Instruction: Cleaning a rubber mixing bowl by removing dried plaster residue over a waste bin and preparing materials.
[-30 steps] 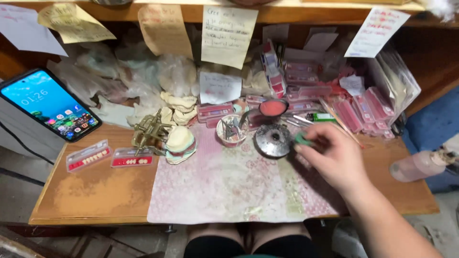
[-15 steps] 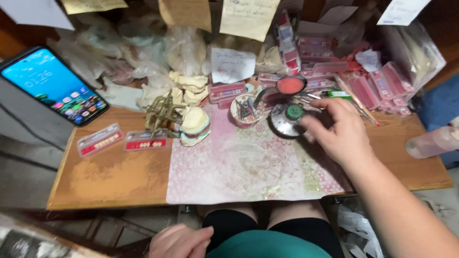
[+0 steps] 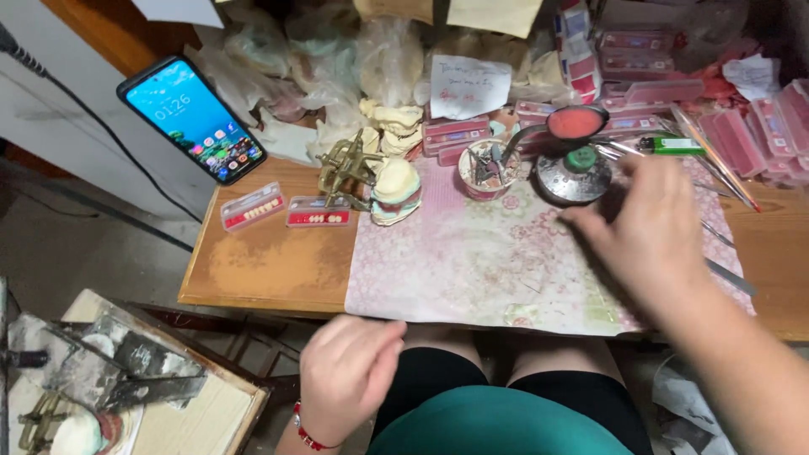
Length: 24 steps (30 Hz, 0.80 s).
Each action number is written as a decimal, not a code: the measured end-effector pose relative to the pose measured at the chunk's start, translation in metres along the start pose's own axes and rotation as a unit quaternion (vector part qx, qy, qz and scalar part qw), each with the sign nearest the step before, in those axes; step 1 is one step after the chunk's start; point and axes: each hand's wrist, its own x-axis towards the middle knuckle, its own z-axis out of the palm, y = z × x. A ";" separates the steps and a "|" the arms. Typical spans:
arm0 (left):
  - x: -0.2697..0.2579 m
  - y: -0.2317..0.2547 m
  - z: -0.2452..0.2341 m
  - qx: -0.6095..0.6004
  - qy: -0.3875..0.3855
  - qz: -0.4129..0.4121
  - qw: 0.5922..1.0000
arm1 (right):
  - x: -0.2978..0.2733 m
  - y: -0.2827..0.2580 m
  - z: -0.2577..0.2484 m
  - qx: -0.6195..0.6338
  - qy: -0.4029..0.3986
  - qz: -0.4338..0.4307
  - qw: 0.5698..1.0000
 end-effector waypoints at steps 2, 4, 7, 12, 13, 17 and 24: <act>0.004 -0.009 0.002 0.021 -0.003 -0.025 0.999 | -0.009 -0.036 0.000 -0.021 0.025 -0.047 0.998; 0.001 -0.024 0.007 0.033 0.000 -0.020 0.999 | -0.016 -0.089 0.007 0.079 -0.236 -0.022 0.968; -0.003 -0.045 0.019 0.028 0.032 -0.013 0.999 | -0.045 -0.123 0.043 0.113 -0.264 -0.316 0.904; -0.006 -0.056 0.026 0.001 0.079 0.021 0.997 | -0.044 -0.126 0.076 0.036 -0.176 -0.253 0.951; -0.005 -0.056 0.027 0.004 0.092 0.023 0.995 | -0.042 -0.122 0.077 0.004 -0.227 -0.195 0.954; -0.009 -0.054 0.027 -0.023 0.078 0.025 0.996 | -0.064 -0.077 0.060 -0.055 -0.132 -0.131 0.981; -0.033 -0.082 0.037 0.007 0.033 -0.013 0.999 | -0.119 -0.006 0.000 -0.095 -0.084 0.020 0.992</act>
